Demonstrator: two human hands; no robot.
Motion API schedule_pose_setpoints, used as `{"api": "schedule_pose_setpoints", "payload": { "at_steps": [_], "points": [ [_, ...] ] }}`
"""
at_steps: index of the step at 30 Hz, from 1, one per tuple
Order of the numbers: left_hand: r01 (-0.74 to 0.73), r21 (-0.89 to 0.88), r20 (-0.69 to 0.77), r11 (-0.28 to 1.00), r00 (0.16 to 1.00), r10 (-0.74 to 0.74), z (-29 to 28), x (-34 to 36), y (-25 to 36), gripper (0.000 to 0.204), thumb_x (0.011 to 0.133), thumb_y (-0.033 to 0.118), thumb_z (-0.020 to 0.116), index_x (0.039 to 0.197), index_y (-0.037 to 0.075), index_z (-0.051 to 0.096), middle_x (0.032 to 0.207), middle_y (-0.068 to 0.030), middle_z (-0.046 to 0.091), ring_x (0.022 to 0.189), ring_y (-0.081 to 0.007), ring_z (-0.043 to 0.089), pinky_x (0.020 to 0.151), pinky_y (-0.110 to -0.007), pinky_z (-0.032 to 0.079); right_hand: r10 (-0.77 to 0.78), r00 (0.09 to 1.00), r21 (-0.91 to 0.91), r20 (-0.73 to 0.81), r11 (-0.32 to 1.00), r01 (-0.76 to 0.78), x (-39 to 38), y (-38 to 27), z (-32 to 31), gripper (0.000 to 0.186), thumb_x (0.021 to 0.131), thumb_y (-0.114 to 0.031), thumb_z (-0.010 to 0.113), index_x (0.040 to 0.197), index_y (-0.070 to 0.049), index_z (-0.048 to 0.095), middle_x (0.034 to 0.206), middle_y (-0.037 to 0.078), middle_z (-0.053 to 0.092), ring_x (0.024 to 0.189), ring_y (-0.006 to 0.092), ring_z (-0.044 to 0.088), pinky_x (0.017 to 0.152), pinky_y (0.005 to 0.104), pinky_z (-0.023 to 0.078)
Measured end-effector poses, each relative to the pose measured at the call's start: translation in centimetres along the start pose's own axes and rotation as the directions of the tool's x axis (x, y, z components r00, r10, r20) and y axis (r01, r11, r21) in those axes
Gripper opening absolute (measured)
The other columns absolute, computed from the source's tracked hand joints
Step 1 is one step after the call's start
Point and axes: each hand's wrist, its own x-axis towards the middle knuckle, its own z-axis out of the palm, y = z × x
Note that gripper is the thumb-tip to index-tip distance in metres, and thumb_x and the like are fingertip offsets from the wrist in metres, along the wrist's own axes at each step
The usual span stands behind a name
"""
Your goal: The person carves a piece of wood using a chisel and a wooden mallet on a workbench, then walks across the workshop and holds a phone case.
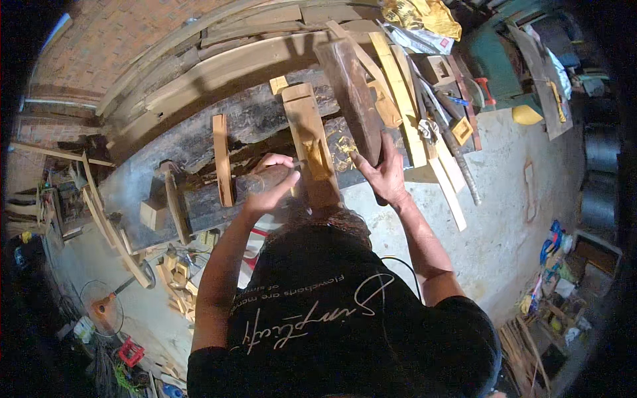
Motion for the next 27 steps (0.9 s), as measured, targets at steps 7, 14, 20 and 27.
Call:
{"api": "schedule_pose_setpoints", "payload": {
  "at_steps": [7, 14, 20, 27],
  "points": [
    [-0.068, 0.098, 0.056, 0.993, 0.996, 0.063, -0.4, 0.2, 0.3, 0.022, 0.079, 0.01, 0.074, 0.097, 0.006, 0.06, 0.102, -0.0089, 0.062, 0.095, -0.0174, 0.059, 0.085, -0.031, 0.046, 0.084, 0.991, 0.003, 0.102, 0.996, -0.084, 0.8, -0.8, -2.0, 0.047, 0.077, -0.018, 0.074, 0.112, 0.002, 0.052, 0.091, 0.015, 0.064, 0.083, 0.0175, 0.061, 0.074, 0.0332, 0.05],
    [-0.011, 0.098, 0.09, 0.995, 0.996, 0.003, -0.9, 0.5, 0.2, 0.022, 0.08, 0.012, 0.074, 0.095, 0.006, 0.06, 0.103, -0.0096, 0.063, 0.095, -0.0193, 0.06, 0.085, -0.033, 0.046, 0.289, 0.953, 0.025, 0.09, 0.956, -0.292, -2.4, 3.8, -1.9, 0.047, 0.075, -0.017, 0.071, 0.112, 0.003, 0.051, 0.098, 0.021, 0.064, 0.089, 0.0257, 0.065, 0.075, 0.0365, 0.051],
    [0.018, 0.111, 0.13, 0.994, 0.991, -0.033, -0.8, 0.8, 0.9, 0.022, 0.08, 0.013, 0.074, 0.097, 0.007, 0.059, 0.105, -0.0102, 0.062, 0.097, -0.0199, 0.059, 0.085, -0.034, 0.047, 0.383, 0.924, 0.064, 0.011, 0.921, -0.383, -6.8, 8.4, -2.3, 0.045, 0.074, -0.017, 0.074, 0.107, 0.004, 0.052, 0.091, 0.02, 0.066, 0.084, 0.0236, 0.066, 0.073, 0.0351, 0.051],
    [0.017, 0.194, 0.173, 0.981, 0.984, -0.051, -1.2, 1.4, 1.5, 0.022, 0.08, 0.012, 0.073, 0.096, 0.006, 0.059, 0.104, -0.0103, 0.061, 0.095, -0.0202, 0.059, 0.084, -0.034, 0.047, 0.446, 0.893, 0.002, -0.064, 0.895, -0.447, -8.7, 9.8, -2.7, 0.05, 0.075, -0.015, 0.072, 0.117, 0.004, 0.052, 0.092, 0.013, 0.067, 0.074, 0.0171, 0.061, 0.067, 0.0303, 0.05]
  ]
}}
